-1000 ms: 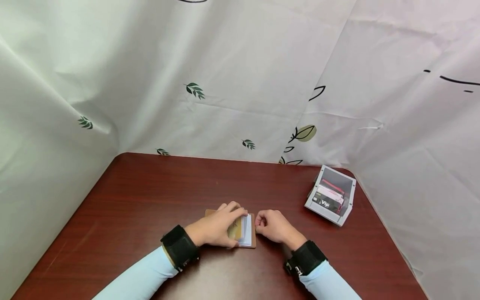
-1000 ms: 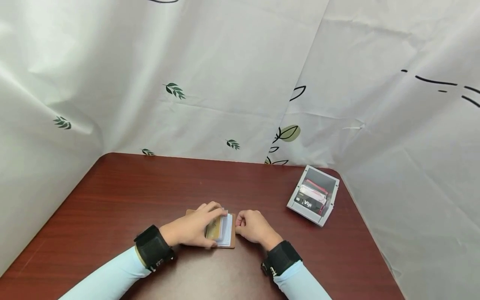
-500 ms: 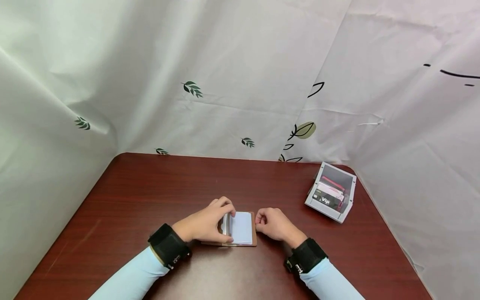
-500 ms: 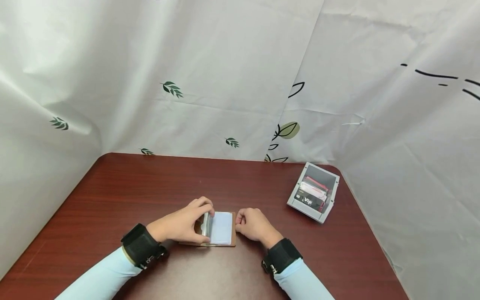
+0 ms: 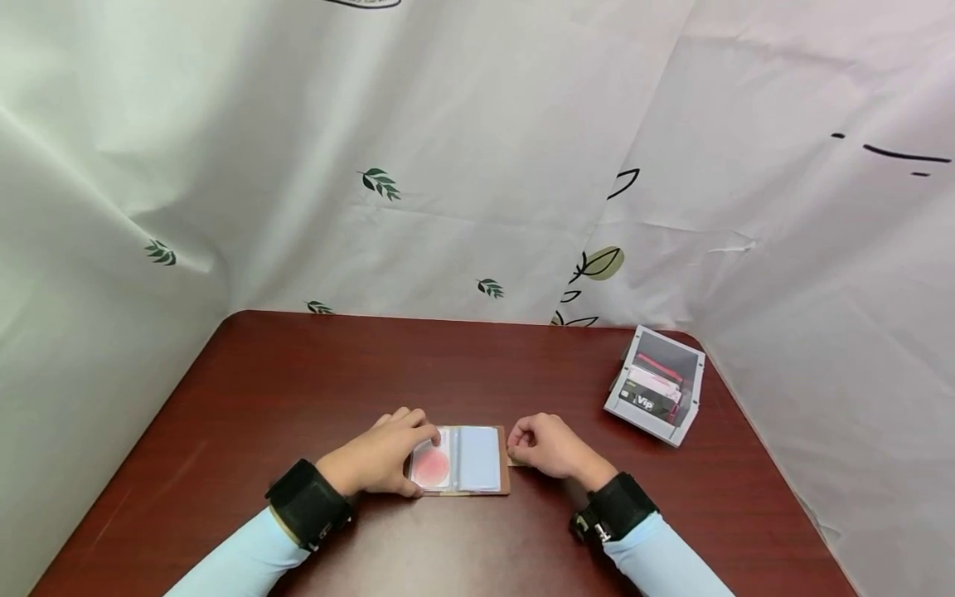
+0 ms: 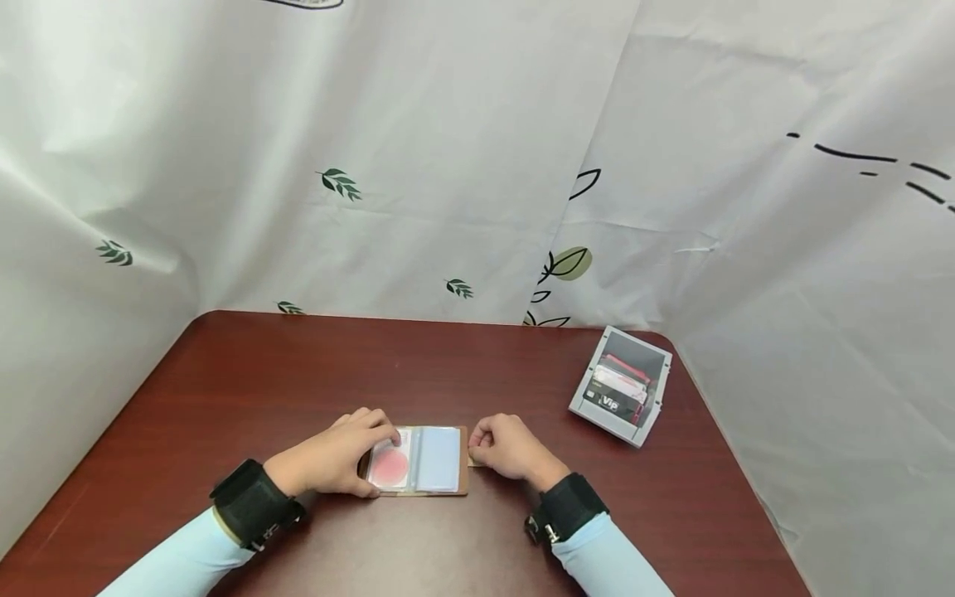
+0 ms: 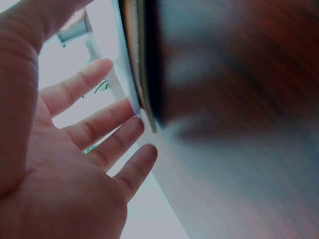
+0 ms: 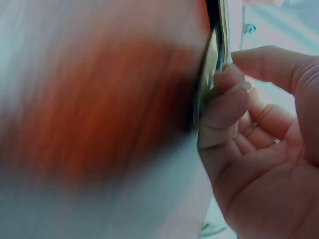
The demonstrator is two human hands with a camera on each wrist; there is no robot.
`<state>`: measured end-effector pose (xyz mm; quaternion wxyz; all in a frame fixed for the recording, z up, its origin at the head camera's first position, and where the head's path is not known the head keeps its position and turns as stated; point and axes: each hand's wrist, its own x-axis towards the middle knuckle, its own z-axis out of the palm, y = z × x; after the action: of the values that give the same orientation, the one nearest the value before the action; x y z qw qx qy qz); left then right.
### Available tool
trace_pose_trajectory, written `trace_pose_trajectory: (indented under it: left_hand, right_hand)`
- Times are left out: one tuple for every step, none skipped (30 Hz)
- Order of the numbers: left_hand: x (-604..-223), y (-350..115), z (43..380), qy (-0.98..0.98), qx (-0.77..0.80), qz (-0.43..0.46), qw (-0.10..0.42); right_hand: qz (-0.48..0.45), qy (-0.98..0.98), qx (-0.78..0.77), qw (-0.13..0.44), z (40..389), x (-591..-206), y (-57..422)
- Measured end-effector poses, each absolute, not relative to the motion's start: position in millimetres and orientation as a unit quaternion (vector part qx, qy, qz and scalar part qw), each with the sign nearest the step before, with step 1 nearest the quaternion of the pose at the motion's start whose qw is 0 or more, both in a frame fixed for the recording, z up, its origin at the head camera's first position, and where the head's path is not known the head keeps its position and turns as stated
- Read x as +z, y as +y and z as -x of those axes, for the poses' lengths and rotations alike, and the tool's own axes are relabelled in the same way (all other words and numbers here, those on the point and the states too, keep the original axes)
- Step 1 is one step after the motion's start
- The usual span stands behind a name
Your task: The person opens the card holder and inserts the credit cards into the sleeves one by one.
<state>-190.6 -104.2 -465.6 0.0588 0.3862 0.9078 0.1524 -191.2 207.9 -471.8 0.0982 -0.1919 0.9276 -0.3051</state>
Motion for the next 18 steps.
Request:
trace_pose_trajectory:
  left_hand:
    - [-465.0, -103.9, 190.5, 0.907, 0.151, -0.388, 0.059]
    - [-464.2, -103.5, 190.5, 0.907, 0.149, -0.390, 0.059]
    - [-463.1, -103.2, 190.6, 0.906, 0.146, -0.392, 0.059]
    - [-462.6, -104.2, 190.0, 0.907, 0.145, -0.391, 0.059]
    - [-462.3, -105.0, 189.5, 0.908, 0.142, -0.390, 0.059]
    - [-462.0, -105.8, 189.3, 0.909, 0.139, -0.389, 0.058]
    - [-461.8, -106.4, 189.2, 0.909, 0.137, -0.388, 0.057]
    - [-461.8, -107.0, 189.3, 0.910, 0.136, -0.388, 0.056]
    - [-461.7, -107.7, 189.3, 0.910, 0.135, -0.387, 0.055]
    - [-461.7, -107.8, 189.6, 0.911, 0.136, -0.385, 0.055]
    - [-461.8, -108.2, 189.9, 0.912, 0.136, -0.384, 0.054]
    - [-461.8, -108.1, 190.2, 0.912, 0.136, -0.383, 0.053]
    - [-461.6, -108.1, 190.5, 0.912, 0.137, -0.382, 0.053]
    - [-461.6, -108.0, 190.7, 0.912, 0.138, -0.382, 0.053]
    - [-461.7, -107.5, 191.0, 0.912, 0.139, -0.382, 0.053]
    - [-462.1, -106.8, 191.4, 0.912, 0.140, -0.381, 0.055]
    - [-462.5, -106.6, 191.4, 0.912, 0.141, -0.381, 0.056]
    - [-462.5, -106.1, 191.2, 0.912, 0.143, -0.381, 0.059]
  right_hand:
    - [0.196, 0.928, -0.303, 0.093, 192.8, -469.9, 213.6]
    - [0.200, 0.929, -0.301, 0.083, 194.9, -467.7, 220.9]
    - [0.201, 0.931, -0.297, 0.067, 197.4, -465.0, 229.5]
    - [0.200, 0.934, -0.293, 0.051, 200.5, -462.6, 237.7]
    - [0.195, 0.937, -0.287, 0.034, 204.0, -459.1, 247.2]
    - [0.189, 0.941, -0.279, 0.016, 208.3, -455.0, 257.9]
    - [0.184, 0.945, -0.270, 0.000, 212.9, -450.2, 269.3]
    - [0.177, 0.949, -0.260, -0.013, 217.9, -445.2, 281.3]
    - [0.174, 0.953, -0.248, -0.023, 222.9, -439.7, 293.0]
    - [0.170, 0.957, -0.231, -0.033, 227.7, -433.8, 304.8]
    - [0.168, 0.961, -0.217, -0.041, 232.5, -428.7, 316.4]
    - [0.168, 0.963, -0.205, -0.046, 236.9, -424.3, 327.3]
    - [0.169, 0.964, -0.197, -0.049, 240.3, -419.6, 337.1]
    - [0.169, 0.966, -0.189, -0.049, 243.0, -415.7, 346.3]
    - [0.171, 0.967, -0.182, -0.048, 245.1, -412.1, 354.4]
    - [0.169, 0.968, -0.178, -0.044, 246.5, -409.4, 361.9]
    - [0.168, 0.968, -0.181, -0.035, 247.5, -407.3, 368.2]
    - [0.166, 0.969, -0.183, -0.023, 248.1, -405.5, 373.4]
